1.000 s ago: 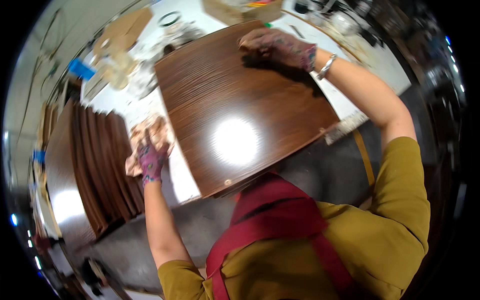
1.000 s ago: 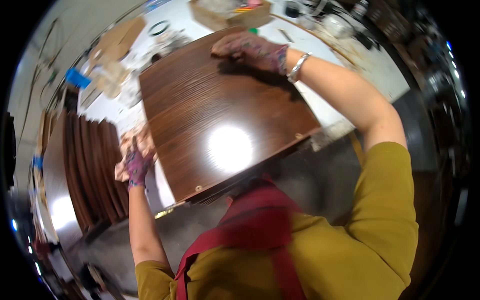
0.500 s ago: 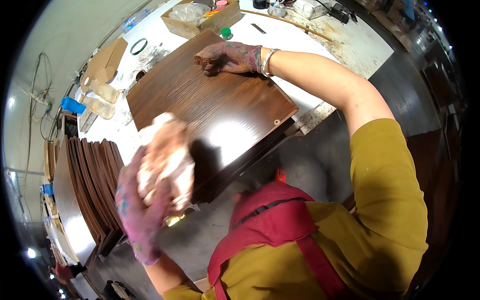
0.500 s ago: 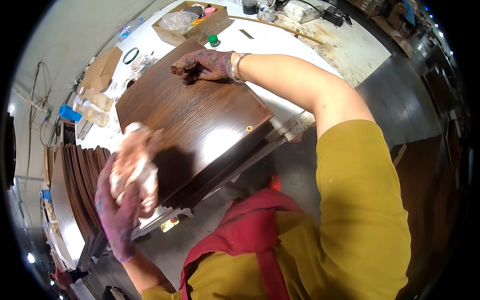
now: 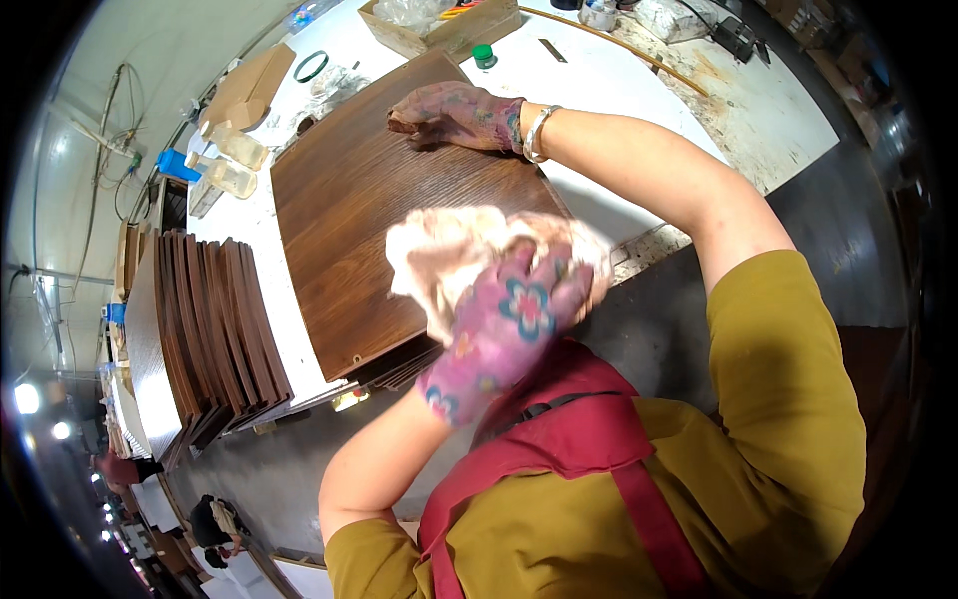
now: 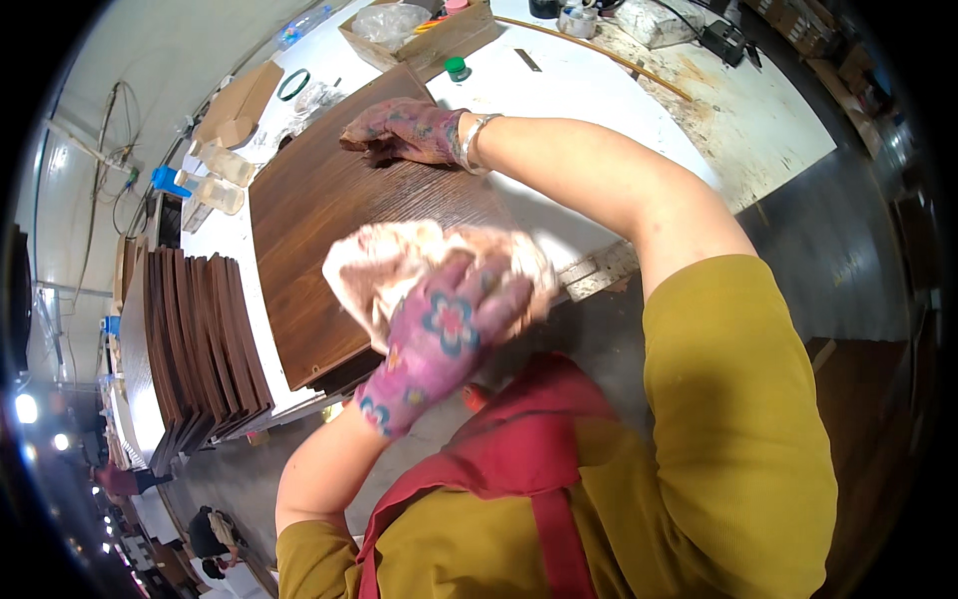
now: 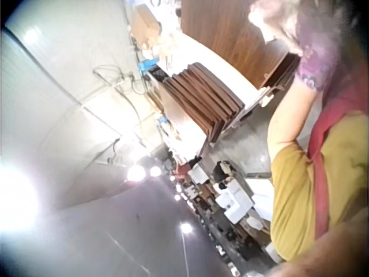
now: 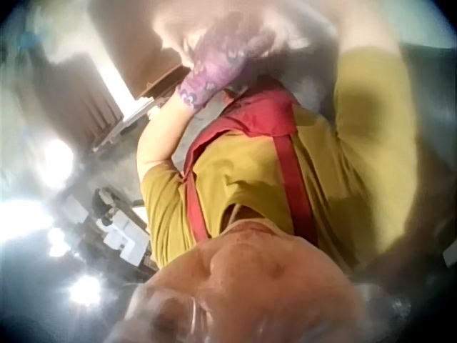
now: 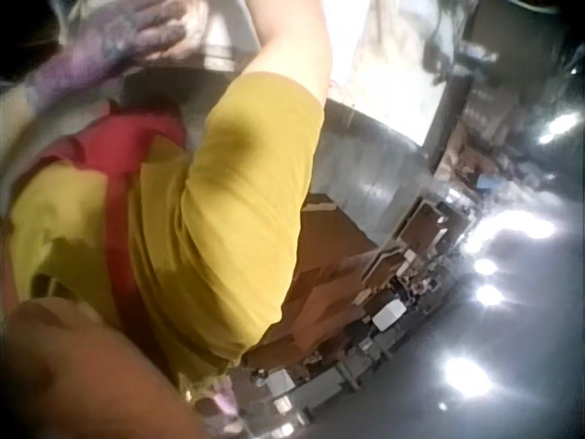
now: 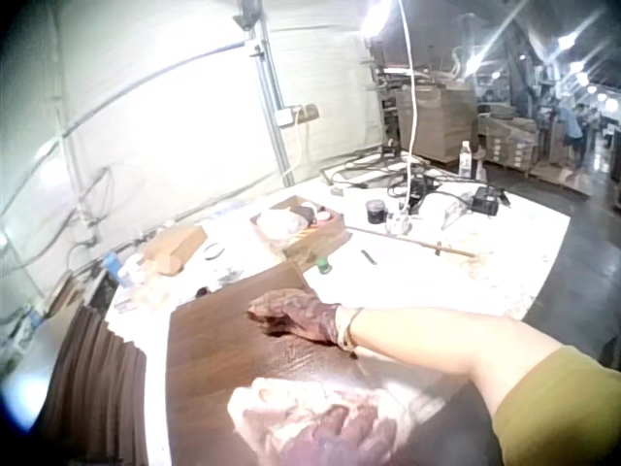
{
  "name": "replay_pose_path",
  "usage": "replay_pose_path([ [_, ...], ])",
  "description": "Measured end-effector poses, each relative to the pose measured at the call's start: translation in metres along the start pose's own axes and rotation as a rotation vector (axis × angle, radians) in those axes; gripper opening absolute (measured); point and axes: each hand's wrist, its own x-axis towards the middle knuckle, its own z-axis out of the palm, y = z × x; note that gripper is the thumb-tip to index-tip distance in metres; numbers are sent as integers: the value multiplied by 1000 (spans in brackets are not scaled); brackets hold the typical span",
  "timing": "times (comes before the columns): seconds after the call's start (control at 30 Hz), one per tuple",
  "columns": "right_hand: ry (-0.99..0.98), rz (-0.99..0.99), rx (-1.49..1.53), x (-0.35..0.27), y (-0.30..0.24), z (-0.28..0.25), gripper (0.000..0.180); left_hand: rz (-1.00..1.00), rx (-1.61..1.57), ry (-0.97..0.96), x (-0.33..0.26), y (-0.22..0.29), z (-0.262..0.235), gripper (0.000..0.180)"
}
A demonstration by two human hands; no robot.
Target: The person applies a liquid from a bottle onto wood-grain panels and rubs the surfaces with a cloth, handling them one at a time and stacking them after each side is finished.
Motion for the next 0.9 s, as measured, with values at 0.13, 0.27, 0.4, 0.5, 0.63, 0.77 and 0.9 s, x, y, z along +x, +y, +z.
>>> replay_pose_path([
  [0.13,25,158,251,-4,-9,2,24,-74,-57,-44,-11,9,-42,54],
  [0.27,-45,86,200,0,-7,1,28,-237,17,-121,2,-12,-29,71],
  [0.4,-45,82,158,-4,-5,-2,27,-290,64,-92,-25,-1,-10,72],
  [0.5,28,148,134,-11,-18,7,25,-355,157,-68,-64,-3,-11,71],
  [0.63,13,175,125,-13,-24,14,27,-479,258,-55,-107,-5,-23,68],
  [0.77,-69,139,79,-14,-21,7,27,-559,362,-8,-155,-14,-29,63],
  [0.9,-35,107,-134,-15,-24,11,33,-687,413,-36,-203,-19,-44,64],
])
